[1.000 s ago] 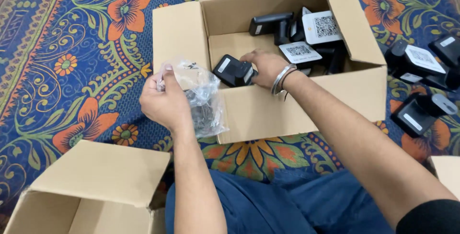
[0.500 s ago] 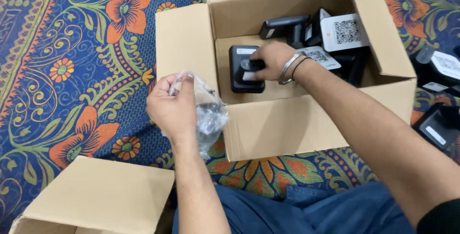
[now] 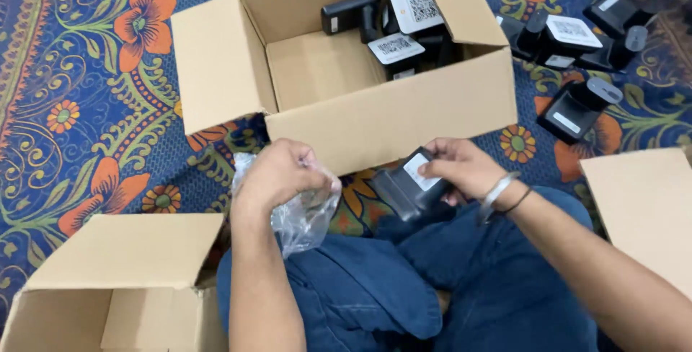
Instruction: The person packs handheld electronic devices with QR code labels into cardboard boxes, wrapping each device with bubble wrap.
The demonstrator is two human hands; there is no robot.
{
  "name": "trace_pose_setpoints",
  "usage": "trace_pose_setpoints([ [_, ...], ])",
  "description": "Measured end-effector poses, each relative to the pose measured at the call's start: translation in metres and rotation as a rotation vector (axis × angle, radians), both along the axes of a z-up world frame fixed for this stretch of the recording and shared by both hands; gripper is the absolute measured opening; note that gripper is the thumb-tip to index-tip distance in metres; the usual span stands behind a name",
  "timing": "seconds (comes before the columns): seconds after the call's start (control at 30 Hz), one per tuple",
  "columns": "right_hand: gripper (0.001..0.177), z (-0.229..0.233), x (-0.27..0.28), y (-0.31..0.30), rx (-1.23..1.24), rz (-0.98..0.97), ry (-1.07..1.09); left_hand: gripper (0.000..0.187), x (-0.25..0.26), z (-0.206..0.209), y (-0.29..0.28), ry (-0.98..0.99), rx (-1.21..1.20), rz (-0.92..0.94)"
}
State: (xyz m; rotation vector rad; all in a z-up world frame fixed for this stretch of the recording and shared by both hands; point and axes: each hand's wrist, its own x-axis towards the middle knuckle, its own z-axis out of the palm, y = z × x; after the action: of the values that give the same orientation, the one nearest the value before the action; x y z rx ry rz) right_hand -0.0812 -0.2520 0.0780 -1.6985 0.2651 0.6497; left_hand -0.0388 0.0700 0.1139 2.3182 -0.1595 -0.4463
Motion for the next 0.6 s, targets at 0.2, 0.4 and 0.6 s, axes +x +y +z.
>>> trace_pose_setpoints([
  [0.2,0.058,-0.109,-0.017,0.018,-0.829,0.129,-0.491,0.044,0.009,-0.076,-0.085,-0.144,0.174,0.123],
  [0.4,0.064,-0.155,0.001,0.015,-0.585,0.137,-0.391,0.037,0.048,-0.159,-0.076,-0.563,0.132,0.370],
  [0.6,0.080,-0.172,0.016,-0.015,-0.739,0.076,-0.269,0.020,0.033,-0.123,-0.076,-0.524,-0.041,0.339],
])
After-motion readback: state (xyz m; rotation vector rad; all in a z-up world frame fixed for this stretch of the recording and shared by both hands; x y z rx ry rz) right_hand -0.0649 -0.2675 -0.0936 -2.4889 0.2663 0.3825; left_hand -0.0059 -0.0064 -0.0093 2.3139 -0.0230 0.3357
